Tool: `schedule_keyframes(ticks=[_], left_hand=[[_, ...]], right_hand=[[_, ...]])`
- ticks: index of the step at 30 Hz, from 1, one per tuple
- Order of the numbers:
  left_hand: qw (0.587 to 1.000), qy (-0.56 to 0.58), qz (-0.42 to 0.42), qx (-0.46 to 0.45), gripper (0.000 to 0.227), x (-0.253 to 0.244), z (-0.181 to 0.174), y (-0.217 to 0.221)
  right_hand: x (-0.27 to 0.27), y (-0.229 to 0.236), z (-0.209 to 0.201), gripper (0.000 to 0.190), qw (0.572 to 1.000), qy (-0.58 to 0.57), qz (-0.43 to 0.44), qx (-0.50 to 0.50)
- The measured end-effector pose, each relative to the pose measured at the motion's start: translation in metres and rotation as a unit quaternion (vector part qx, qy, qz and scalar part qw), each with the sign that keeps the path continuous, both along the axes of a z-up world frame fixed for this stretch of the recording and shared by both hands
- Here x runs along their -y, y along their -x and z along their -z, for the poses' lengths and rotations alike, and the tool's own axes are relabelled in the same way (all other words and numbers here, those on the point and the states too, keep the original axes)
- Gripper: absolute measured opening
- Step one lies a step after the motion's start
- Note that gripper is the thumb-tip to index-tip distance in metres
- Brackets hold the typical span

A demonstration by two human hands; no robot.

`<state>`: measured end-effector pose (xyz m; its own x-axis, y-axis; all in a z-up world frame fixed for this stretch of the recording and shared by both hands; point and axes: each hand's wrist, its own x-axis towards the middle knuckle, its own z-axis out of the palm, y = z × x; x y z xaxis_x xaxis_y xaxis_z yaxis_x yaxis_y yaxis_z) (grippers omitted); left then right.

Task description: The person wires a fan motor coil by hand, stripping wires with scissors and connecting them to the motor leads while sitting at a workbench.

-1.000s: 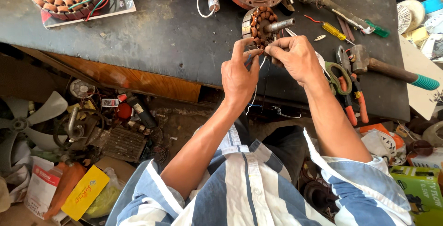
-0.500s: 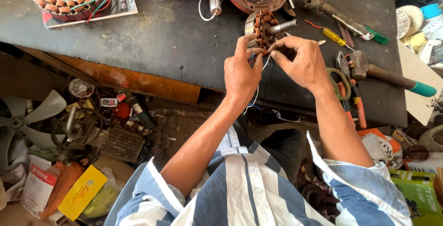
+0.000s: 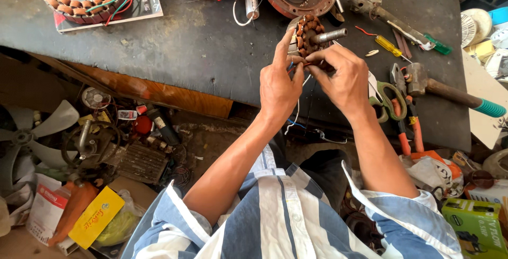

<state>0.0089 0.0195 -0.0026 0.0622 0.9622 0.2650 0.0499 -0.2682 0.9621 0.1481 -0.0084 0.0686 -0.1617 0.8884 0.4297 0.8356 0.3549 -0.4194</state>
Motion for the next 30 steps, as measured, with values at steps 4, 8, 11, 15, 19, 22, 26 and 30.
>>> schedule_keyframes(ticks=[4, 8, 11, 15, 19, 22, 26, 30], left_hand=[[0.997, -0.074, -0.015, 0.010, 0.076, -0.001, 0.005, -0.001], [0.996, -0.088, -0.015, -0.015, 0.077, 0.000, 0.007, 0.000], [0.997, -0.076, -0.008, -0.006, 0.077, 0.001, 0.006, 0.000], [0.997, -0.074, -0.019, 0.010, 0.077, 0.002, 0.005, -0.003], [0.996, -0.081, -0.036, 0.013, 0.075, 0.003, 0.006, -0.006], [0.996, -0.076, -0.048, 0.014, 0.073, 0.003, 0.004, -0.007], [0.994, -0.091, -0.060, 0.030, 0.072, 0.003, 0.003, -0.007], [0.995, -0.074, -0.061, 0.018, 0.071, 0.004, 0.002, -0.011]], right_hand=[[0.001, -0.003, 0.004, 0.017, 1.000, -0.016, 0.014, 0.001], [0.002, -0.005, 0.009, 0.015, 0.999, -0.006, 0.017, -0.031], [0.003, -0.005, 0.012, 0.015, 0.999, -0.025, 0.024, -0.023], [0.004, -0.004, 0.020, 0.014, 0.996, -0.039, 0.064, -0.040], [0.004, -0.003, 0.030, 0.014, 0.994, -0.053, 0.078, -0.052], [0.002, -0.002, 0.034, 0.014, 0.990, -0.028, 0.101, -0.097], [0.003, -0.001, 0.038, 0.014, 0.988, -0.039, 0.106, -0.107], [0.003, -0.001, 0.041, 0.015, 0.988, -0.078, 0.093, -0.096]])
